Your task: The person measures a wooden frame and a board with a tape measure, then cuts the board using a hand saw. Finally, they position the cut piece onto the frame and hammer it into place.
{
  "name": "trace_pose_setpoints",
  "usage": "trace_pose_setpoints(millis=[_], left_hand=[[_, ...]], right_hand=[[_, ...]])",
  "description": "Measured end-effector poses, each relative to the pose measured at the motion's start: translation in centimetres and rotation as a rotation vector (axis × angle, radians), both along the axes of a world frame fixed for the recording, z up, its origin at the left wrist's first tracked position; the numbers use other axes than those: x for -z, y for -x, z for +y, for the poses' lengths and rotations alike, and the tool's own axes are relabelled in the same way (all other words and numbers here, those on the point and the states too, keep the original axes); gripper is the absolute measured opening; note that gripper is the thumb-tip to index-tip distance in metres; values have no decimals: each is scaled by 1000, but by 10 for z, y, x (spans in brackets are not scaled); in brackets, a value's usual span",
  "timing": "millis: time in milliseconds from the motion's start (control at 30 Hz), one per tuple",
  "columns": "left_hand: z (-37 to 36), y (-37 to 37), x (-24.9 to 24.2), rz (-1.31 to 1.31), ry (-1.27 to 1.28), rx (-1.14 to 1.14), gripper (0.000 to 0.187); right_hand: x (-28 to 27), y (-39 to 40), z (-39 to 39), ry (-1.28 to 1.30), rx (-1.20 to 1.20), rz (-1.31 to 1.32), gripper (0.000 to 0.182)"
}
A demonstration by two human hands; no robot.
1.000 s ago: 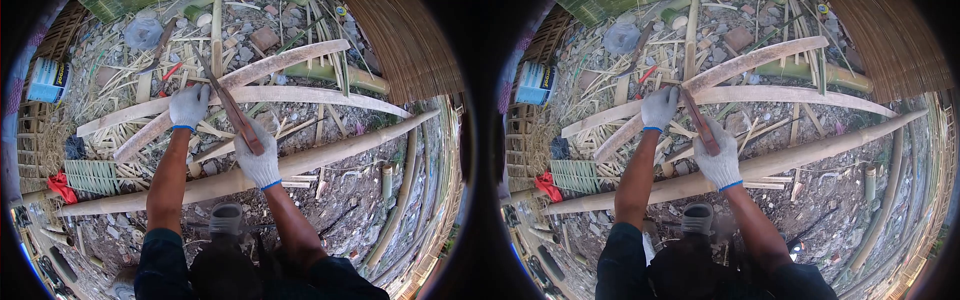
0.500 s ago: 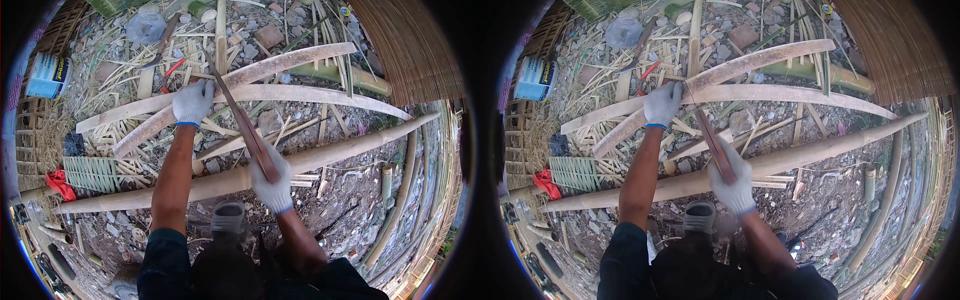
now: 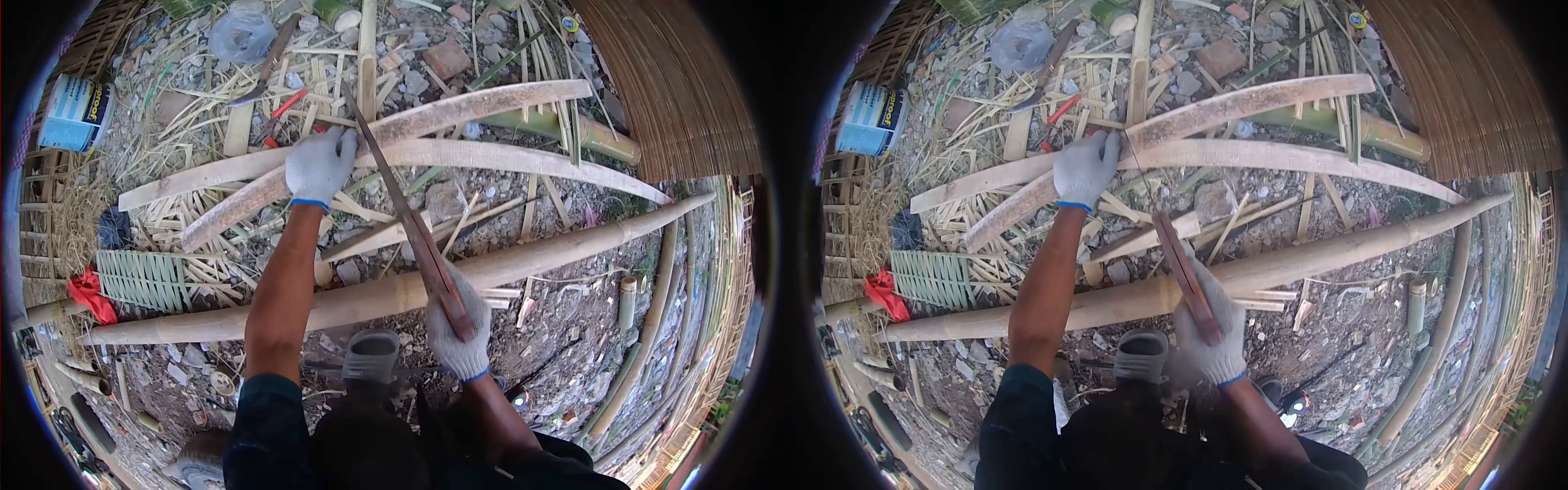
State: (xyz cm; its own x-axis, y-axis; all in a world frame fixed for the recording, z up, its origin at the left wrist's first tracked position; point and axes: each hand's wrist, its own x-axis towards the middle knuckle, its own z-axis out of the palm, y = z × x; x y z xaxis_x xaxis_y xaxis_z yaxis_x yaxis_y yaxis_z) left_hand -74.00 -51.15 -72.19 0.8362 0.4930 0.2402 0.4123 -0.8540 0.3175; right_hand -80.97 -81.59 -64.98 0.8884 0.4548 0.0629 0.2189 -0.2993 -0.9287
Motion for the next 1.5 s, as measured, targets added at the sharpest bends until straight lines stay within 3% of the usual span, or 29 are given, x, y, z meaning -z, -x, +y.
trace_pose_setpoints(millis=[67, 133, 200, 300, 400, 467, 567, 633, 667, 700, 800, 867, 967, 1033, 1067, 1100, 1167, 1200, 1267, 1333, 1500], left_hand=[[0, -5, -1, -9, 11, 26, 41], [-3, -3, -10, 54, 70, -13, 40], [0, -6, -12, 50, 61, -28, 39], [1, -3, -2, -24, 4, 7, 40], [-1, -2, -1, -25, -2, -2, 41], [-1, -8, -7, 18, 56, -7, 42], [3, -4, -5, 27, 49, -10, 44], [-4, 7, -4, 48, 55, -27, 43], [2, -5, -5, 26, 46, -31, 43], [3, -5, -4, 24, 21, -8, 43], [-1, -3, -3, 24, 36, -14, 44], [1, -8, -5, 8, 63, -4, 45], [3, -5, -1, 19, 43, 1, 45], [1, -3, -3, 49, 16, -12, 45], [3, -7, -3, 57, 3, -24, 44], [4, -4, 0, -7, -12, 11, 44], [3, -1, 0, -20, 6, 1, 44], [0, -4, -1, -37, 8, 12, 44], [-1, -5, -3, -18, 49, 2, 44], [2, -5, -9, 18, 73, -13, 43], [4, -4, 0, -5, 36, -23, 45]], right_hand=[[-25, -23, 35, -14, 53, 100, 51], [11, -64, 84, -27, 37, 33, 47], [-2, -59, 83, 30, 17, 20, 50], [3, -3, 17, -106, 41, 46, 56], [1, 9, 4, -5, 12, 3, 57], [-6, -35, 56, 32, 48, 83, 55], [1, -72, 96, 88, -11, 6, 53], [-10, -32, 49, 73, -2, 69, 54], [-10, -20, 31, 54, 7, 68, 54], [-12, -2, 22, -290, 147, 424, 55], [-15, 1, 11, 82, 37, 66, 56], [1, -47, 65, 77, 24, 63, 53], [2, -66, 86, 105, -12, 4, 50], [-22, -23, 46, 18, 38, 269, 52], [-12, -3, 23, 19, 26, 60, 55], [-7, 13, 9, -55, 32, 136, 56], [-18, 5, 3, 240, -20, -30, 55], [-20, -14, 29, 29, 44, 97, 48], [6, -55, 84, 25, 57, -100, 40], [6, -69, 100, -59, 50, 15, 40], [-23, 7, 4, 213, 44, -32, 51]])
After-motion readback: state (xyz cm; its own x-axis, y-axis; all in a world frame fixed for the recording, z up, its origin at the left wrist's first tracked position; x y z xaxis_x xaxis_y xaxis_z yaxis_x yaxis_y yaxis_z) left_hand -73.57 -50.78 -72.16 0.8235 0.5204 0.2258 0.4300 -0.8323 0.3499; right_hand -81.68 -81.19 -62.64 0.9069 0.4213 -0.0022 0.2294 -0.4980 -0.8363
